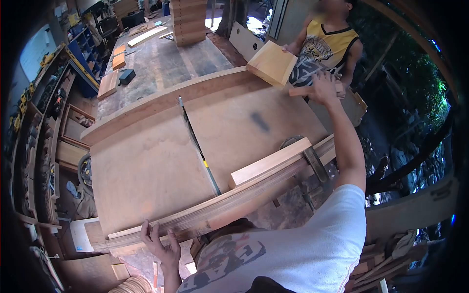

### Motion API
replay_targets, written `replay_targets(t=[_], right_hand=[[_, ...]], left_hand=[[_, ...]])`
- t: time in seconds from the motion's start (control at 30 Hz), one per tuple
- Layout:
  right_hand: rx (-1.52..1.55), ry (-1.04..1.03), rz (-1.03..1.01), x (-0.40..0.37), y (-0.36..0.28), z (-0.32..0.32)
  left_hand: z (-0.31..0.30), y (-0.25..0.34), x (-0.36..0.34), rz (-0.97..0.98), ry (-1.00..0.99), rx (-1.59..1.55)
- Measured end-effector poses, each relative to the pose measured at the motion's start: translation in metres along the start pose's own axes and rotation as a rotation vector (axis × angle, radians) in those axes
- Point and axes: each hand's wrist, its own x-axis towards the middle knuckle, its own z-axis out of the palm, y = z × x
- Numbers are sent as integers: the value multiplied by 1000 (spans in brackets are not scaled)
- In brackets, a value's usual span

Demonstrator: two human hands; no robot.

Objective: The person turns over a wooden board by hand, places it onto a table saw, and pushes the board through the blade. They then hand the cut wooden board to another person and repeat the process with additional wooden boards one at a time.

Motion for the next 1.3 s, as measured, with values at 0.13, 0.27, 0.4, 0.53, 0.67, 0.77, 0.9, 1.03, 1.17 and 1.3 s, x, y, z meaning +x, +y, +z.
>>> replay_targets(t=[0.13, 0.27, 0.4, 0.53, 0.67, 0.77, 0.9, 1.03, 1.17, 1.3], right_hand=[[121, 292, -210, 18, -102, 2], [47, 145, -196, 59, -124, 40], [299, 310, -123, 69, -97, -10], [760, 419, 189, 33, -37, -128], [1722, 312, 295, -16, 17, -147], [2082, 193, 210, -69, 17, -148], [2205, 156, 32, -140, -19, -144], [2243, 155, -102, -211, -70, -172], [2183, 149, -190, -255, -106, -193], [2170, 120, -267, -277, -142, -199]], left_hand=[[7, 2, 1, -90, 77, 23], [2, 2, -7, -144, 123, 5], [-14, -7, -24, -195, 195, 68], [-21, -21, -36, -248, 241, -14], [-17, -20, -20, -200, 286, -222], [-22, -2, 1, -159, 243, -324], [-37, 18, 20, 5, 149, -409], [-49, 29, 21, 74, 97, -554], [-59, 38, 24, 2, 11, -664], [-71, 40, 36, -73, -98, -721]])
